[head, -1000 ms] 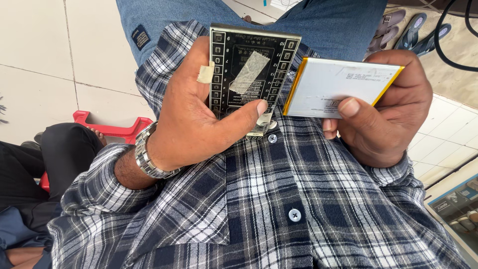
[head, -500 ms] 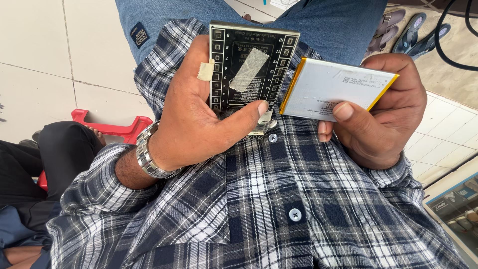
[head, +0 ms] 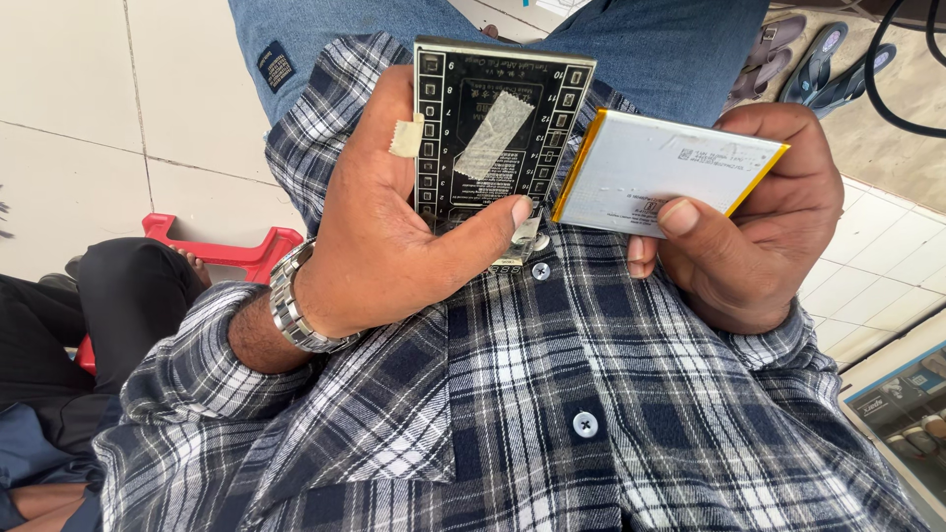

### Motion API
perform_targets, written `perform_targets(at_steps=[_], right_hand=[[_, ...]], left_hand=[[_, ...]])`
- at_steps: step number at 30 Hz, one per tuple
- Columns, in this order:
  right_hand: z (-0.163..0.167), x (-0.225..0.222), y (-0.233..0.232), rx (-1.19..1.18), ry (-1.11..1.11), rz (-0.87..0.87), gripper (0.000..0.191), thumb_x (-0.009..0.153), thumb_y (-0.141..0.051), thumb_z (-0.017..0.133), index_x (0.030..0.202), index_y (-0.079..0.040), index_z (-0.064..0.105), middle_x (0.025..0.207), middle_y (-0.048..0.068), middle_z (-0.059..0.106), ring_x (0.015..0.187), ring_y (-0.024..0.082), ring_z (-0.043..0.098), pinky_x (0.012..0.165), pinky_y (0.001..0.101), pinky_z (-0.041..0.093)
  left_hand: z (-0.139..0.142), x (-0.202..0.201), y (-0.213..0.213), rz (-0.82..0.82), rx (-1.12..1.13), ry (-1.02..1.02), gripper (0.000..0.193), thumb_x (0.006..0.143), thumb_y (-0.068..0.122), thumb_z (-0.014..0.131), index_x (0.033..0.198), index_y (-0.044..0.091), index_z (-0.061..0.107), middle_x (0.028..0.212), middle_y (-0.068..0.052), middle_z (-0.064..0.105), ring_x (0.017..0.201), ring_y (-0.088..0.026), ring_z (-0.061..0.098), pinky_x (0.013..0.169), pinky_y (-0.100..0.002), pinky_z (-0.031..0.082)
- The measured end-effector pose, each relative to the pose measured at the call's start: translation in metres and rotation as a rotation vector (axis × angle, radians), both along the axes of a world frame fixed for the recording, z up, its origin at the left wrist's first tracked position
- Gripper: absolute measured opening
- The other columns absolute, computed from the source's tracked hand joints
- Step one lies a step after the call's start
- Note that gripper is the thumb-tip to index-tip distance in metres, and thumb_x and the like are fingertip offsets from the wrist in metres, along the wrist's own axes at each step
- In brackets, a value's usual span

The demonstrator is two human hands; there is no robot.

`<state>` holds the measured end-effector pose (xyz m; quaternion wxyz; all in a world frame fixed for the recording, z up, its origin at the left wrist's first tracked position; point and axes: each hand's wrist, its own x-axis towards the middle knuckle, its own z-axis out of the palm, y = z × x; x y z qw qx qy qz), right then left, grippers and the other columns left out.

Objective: The person sits on the floor holding a phone mid-frame and a replacement battery. They peel adhesive backing from the battery, align it inside the phone chassis, and press it down, working the tape and edges by hand.

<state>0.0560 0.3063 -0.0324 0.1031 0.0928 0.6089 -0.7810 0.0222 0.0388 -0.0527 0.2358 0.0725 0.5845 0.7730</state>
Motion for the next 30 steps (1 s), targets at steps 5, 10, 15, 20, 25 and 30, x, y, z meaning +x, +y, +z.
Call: perform_targets(at_steps=[5, 10, 15, 20, 25, 30], right_hand=[[0.0013, -0.0016, 0.0007, 0.008, -0.015, 0.000, 0.033, 0.097, 0.000, 0.068, 0.121, 0.004, 0.046, 0.089, 0.023, 0.069, 0.059, 0.020, 0.071, 0.048, 0.0309, 0.061], [0.0005, -0.0014, 0.0016, -0.003, -0.011, 0.006, 0.035, 0.097, -0.001, 0.068, 0.122, 0.003, 0.045, 0.088, 0.023, 0.069, 0.058, 0.020, 0.071, 0.048, 0.0309, 0.061], [0.0008, -0.0007, 0.0015, 0.006, -0.008, 0.014, 0.035, 0.098, -0.001, 0.069, 0.123, 0.003, 0.045, 0.084, 0.023, 0.069, 0.059, 0.020, 0.071, 0.048, 0.0312, 0.061], [0.0023, -0.0021, 0.0021, 0.042, 0.002, 0.024, 0.034, 0.097, -0.001, 0.068, 0.121, 0.002, 0.045, 0.085, 0.023, 0.069, 0.057, 0.020, 0.070, 0.049, 0.0314, 0.059], [0.0044, 0.0003, 0.0007, 0.057, 0.005, 0.018, 0.034, 0.099, 0.000, 0.068, 0.123, 0.002, 0.045, 0.084, 0.022, 0.068, 0.058, 0.020, 0.070, 0.049, 0.0310, 0.061], [0.0033, 0.0052, -0.0011, 0.021, -0.010, -0.019, 0.036, 0.097, 0.000, 0.070, 0.122, 0.001, 0.044, 0.082, 0.020, 0.068, 0.059, 0.021, 0.071, 0.050, 0.0321, 0.062]], left_hand=[[0.0006, -0.0009, -0.0004, 0.001, -0.002, 0.042, 0.052, 0.104, -0.001, 0.074, 0.140, 0.000, 0.036, 0.128, -0.010, 0.063, 0.121, -0.012, 0.066, 0.104, -0.028, 0.057], [0.0030, -0.0005, -0.0005, -0.006, -0.022, -0.001, 0.057, 0.100, 0.001, 0.075, 0.141, 0.000, 0.036, 0.126, -0.010, 0.066, 0.116, -0.010, 0.068, 0.101, -0.028, 0.060], [0.0021, -0.0025, -0.0011, -0.003, -0.078, 0.071, 0.057, 0.100, 0.004, 0.079, 0.140, 0.001, 0.038, 0.123, -0.009, 0.065, 0.114, -0.009, 0.067, 0.099, -0.026, 0.060], [0.0008, -0.0012, -0.0007, 0.022, -0.070, 0.069, 0.052, 0.101, 0.004, 0.081, 0.134, 0.001, 0.041, 0.120, -0.007, 0.064, 0.112, -0.008, 0.066, 0.099, -0.025, 0.059], [-0.0004, 0.0004, -0.0005, 0.027, -0.015, 0.015, 0.052, 0.101, 0.004, 0.080, 0.135, 0.001, 0.041, 0.122, -0.007, 0.066, 0.112, -0.008, 0.067, 0.100, -0.025, 0.060], [-0.0046, 0.0036, -0.0013, 0.025, -0.008, 0.026, 0.056, 0.100, 0.003, 0.082, 0.138, 0.001, 0.041, 0.123, -0.006, 0.066, 0.114, -0.008, 0.067, 0.102, -0.026, 0.059]])
